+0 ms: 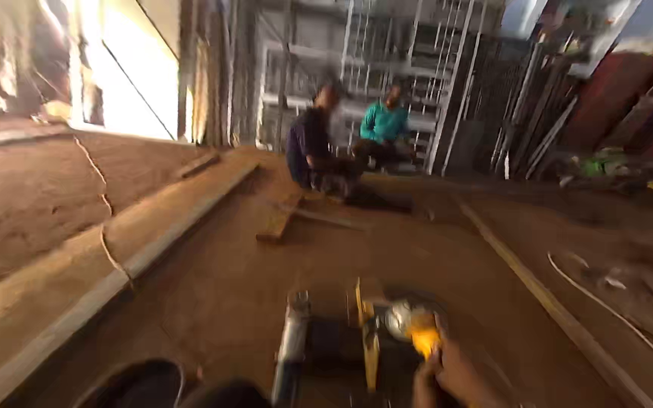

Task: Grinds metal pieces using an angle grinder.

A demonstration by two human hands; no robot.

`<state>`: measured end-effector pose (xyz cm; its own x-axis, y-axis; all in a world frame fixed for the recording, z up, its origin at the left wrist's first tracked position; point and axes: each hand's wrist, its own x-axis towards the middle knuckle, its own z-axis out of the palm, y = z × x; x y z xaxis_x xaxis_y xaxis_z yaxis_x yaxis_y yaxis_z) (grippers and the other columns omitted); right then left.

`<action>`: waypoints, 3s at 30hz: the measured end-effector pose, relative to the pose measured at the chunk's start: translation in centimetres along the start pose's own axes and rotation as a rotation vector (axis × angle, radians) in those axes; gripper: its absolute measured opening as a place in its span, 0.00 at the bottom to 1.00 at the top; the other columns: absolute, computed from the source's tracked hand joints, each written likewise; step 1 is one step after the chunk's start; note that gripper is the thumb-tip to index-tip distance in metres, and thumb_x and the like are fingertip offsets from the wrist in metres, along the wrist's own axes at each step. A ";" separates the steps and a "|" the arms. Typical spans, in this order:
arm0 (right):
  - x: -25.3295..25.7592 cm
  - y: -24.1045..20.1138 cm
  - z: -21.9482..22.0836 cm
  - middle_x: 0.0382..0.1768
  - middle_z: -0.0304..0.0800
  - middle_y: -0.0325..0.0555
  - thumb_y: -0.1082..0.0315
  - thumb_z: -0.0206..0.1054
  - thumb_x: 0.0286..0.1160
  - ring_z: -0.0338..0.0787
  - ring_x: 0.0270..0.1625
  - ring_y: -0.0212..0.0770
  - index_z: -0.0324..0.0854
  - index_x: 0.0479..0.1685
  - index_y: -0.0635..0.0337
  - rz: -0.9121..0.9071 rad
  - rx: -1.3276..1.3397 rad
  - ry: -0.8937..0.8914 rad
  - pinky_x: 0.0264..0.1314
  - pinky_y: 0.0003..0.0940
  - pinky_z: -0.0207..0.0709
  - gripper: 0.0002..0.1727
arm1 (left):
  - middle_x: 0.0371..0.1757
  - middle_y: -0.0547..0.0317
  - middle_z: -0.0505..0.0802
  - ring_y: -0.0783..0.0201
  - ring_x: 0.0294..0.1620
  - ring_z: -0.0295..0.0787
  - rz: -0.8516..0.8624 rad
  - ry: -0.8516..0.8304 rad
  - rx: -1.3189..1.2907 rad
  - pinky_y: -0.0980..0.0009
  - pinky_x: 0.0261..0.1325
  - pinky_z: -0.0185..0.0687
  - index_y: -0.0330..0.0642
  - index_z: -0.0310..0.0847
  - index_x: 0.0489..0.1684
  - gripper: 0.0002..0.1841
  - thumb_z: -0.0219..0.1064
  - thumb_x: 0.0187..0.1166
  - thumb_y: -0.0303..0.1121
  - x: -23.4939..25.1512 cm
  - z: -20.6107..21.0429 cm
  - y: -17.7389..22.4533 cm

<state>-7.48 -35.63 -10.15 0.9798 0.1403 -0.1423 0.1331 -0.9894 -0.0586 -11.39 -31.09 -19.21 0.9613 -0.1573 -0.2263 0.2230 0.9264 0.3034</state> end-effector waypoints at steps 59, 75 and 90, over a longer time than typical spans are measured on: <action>0.1 -4.0 3.1 0.46 0.86 0.62 0.57 0.68 0.74 0.93 0.44 0.58 0.31 0.99 0.47 0.080 -0.307 0.007 0.43 0.51 0.86 0.56 | 0.41 0.58 0.93 0.64 0.41 0.93 -0.019 0.006 -0.187 0.64 0.43 0.89 0.52 0.85 0.50 0.20 0.56 0.78 0.54 -0.1 -1.7 1.9; 0.9 -1.2 7.8 0.55 0.88 0.66 0.59 0.82 0.57 0.93 0.45 0.63 0.39 0.99 0.47 -0.034 -0.061 0.203 0.44 0.59 0.86 0.65 | 0.36 0.58 0.92 0.65 0.37 0.92 -0.041 0.117 -0.125 0.65 0.39 0.87 0.50 0.84 0.44 0.14 0.58 0.77 0.46 1.0 -3.4 2.3; 1.2 0.6 10.0 0.61 0.87 0.65 0.59 0.86 0.53 0.93 0.47 0.65 0.43 0.98 0.51 -0.059 0.078 0.281 0.45 0.64 0.86 0.67 | 0.34 0.56 0.93 0.65 0.37 0.93 -0.025 0.052 -0.070 0.63 0.40 0.88 0.47 0.86 0.36 0.11 0.65 0.65 0.43 1.8 -5.0 1.5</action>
<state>-7.75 -35.68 -20.19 0.9751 0.1703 0.1417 0.1897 -0.9723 -0.1364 -10.10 -28.23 -23.81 0.9456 -0.1643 -0.2809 0.2331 0.9443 0.2323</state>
